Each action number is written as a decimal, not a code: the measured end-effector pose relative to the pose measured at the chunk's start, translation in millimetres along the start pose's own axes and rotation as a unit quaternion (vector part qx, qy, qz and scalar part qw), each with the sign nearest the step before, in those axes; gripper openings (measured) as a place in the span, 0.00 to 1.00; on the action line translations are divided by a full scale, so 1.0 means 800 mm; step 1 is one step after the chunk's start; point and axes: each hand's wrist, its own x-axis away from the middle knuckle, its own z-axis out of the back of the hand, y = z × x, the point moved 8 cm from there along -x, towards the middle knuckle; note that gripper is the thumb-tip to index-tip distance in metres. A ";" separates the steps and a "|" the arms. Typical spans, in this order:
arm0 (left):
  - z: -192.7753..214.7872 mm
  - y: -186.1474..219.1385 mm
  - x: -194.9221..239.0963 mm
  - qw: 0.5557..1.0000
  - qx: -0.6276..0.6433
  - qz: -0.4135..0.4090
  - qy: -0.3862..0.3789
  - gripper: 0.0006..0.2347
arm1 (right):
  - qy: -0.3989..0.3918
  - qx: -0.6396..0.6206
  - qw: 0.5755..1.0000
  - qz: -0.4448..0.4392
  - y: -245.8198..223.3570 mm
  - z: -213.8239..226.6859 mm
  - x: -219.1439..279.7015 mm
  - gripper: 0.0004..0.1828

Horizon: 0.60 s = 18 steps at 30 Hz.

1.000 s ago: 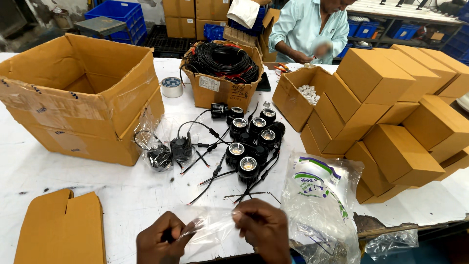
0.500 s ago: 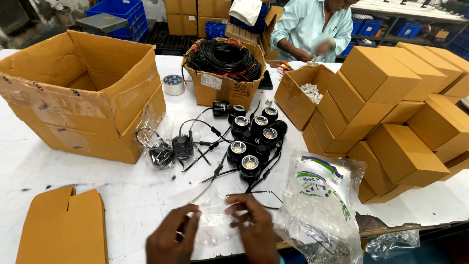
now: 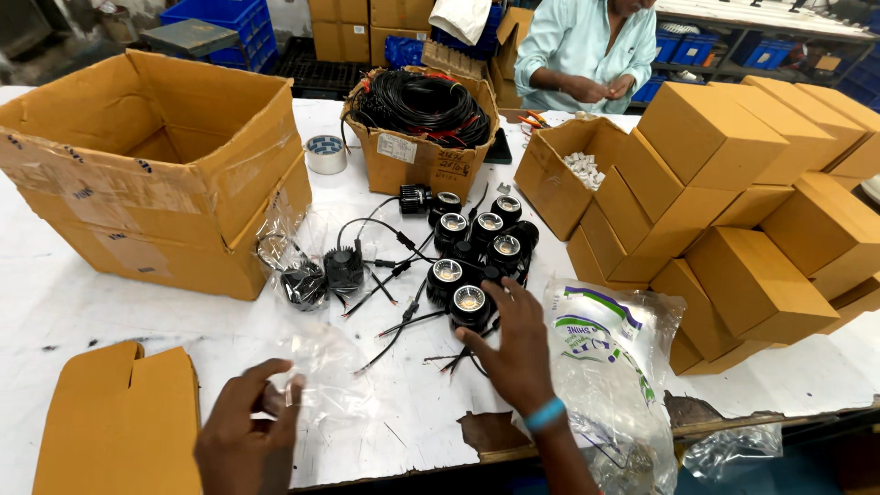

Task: The person is assembling LED light fixtures by taking them out of individual plastic bags, untangling the wires, and placing the units on a table. They also handle a large plastic bag containing several wrapped units and manage items near cardboard boxes and wire coils.

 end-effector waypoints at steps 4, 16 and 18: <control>-0.020 0.007 0.009 0.994 -0.059 0.051 -0.076 0.11 | -0.098 0.029 0.989 -0.109 0.042 -0.057 -0.005 0.40; -0.028 0.032 0.019 0.993 -0.104 0.021 -0.052 0.09 | -0.072 -0.020 0.983 -0.169 0.041 -0.059 0.000 0.34; -0.034 0.036 0.019 0.995 -0.084 -0.023 -0.049 0.09 | -0.053 -0.121 0.971 -0.199 0.038 -0.044 0.006 0.37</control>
